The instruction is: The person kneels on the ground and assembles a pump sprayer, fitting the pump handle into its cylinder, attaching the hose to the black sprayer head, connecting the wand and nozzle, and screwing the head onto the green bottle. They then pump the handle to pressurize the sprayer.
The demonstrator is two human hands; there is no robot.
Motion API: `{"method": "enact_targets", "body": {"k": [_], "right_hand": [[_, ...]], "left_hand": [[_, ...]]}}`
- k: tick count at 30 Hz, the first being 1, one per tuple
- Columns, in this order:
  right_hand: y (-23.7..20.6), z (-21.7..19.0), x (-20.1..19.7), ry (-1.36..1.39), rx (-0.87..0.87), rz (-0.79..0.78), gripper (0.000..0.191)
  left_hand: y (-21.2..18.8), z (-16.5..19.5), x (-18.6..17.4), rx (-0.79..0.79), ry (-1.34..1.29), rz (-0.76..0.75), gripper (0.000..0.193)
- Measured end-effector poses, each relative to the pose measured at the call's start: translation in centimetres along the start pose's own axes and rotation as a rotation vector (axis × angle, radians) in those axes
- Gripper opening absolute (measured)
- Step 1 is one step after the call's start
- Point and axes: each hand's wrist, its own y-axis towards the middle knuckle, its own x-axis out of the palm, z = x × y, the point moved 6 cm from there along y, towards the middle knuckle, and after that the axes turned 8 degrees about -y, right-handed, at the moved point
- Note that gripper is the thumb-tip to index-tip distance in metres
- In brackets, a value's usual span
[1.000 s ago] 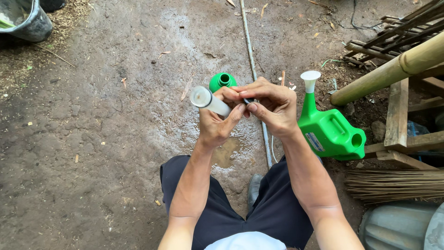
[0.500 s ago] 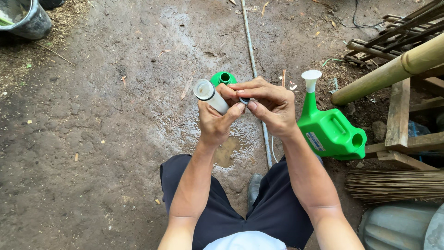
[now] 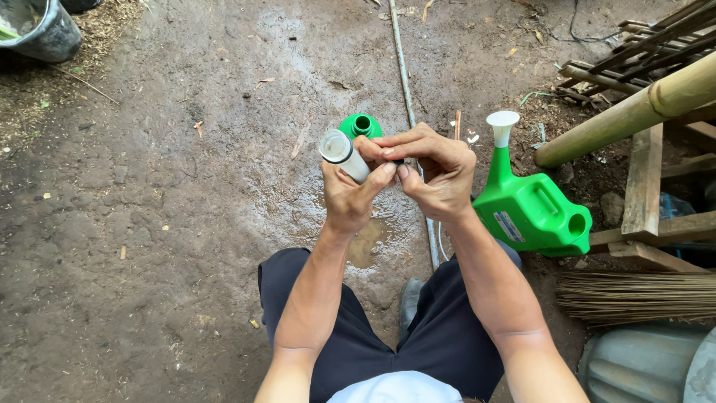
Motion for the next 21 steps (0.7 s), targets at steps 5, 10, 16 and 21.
{"method": "enact_targets", "body": {"k": [5,10,16,21], "right_hand": [[-0.1,0.4,0.1,0.003,0.000,0.017,0.016],[0.1,1.5,0.2,0.112,0.065,-0.049,0.022],[0.0,2.4,0.4,0.277,0.188,-0.072,0.029],[0.1,3.5,0.4,0.268,0.209,-0.016,0.043]], "left_hand": [[0.1,-0.5,-0.1,0.007,-0.024,-0.001,0.010],[0.4,-0.4,-0.6,0.034,-0.036,0.021,0.011],[0.9,0.1,-0.9,-0.041,-0.004,0.004,0.007],[1.4,0.0,-1.4,-0.043,-0.144,0.066,0.014]]}}
